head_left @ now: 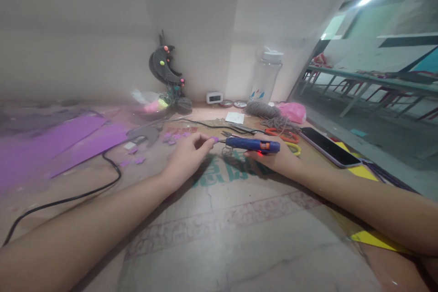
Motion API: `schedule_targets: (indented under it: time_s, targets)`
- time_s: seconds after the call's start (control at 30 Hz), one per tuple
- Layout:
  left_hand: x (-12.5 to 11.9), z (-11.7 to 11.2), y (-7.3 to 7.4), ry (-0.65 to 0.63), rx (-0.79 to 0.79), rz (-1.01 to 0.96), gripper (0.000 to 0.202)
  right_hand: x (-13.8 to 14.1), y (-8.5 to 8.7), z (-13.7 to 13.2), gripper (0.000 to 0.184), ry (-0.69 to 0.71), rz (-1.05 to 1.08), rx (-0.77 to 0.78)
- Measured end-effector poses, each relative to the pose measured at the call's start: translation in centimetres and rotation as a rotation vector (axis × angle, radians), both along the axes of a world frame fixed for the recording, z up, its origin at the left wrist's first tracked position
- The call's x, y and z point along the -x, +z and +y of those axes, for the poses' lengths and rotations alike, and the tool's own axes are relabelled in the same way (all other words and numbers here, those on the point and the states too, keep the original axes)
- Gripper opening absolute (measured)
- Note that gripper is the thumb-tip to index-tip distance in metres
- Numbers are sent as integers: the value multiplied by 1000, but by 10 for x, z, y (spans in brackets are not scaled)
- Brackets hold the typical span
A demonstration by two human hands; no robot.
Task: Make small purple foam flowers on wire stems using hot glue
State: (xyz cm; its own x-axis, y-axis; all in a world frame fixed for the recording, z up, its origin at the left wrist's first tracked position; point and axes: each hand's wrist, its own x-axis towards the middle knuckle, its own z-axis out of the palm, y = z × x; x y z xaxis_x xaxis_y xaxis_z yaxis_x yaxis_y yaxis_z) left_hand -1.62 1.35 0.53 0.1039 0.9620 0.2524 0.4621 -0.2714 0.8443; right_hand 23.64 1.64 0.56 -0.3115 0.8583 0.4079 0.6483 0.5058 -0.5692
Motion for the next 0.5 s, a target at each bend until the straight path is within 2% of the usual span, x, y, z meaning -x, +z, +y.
schedule_targets:
  time_s: [0.5]
  targets:
    - [-1,0,1,6,8,44,30,-2,-1,2,29,-9,-9,-46]
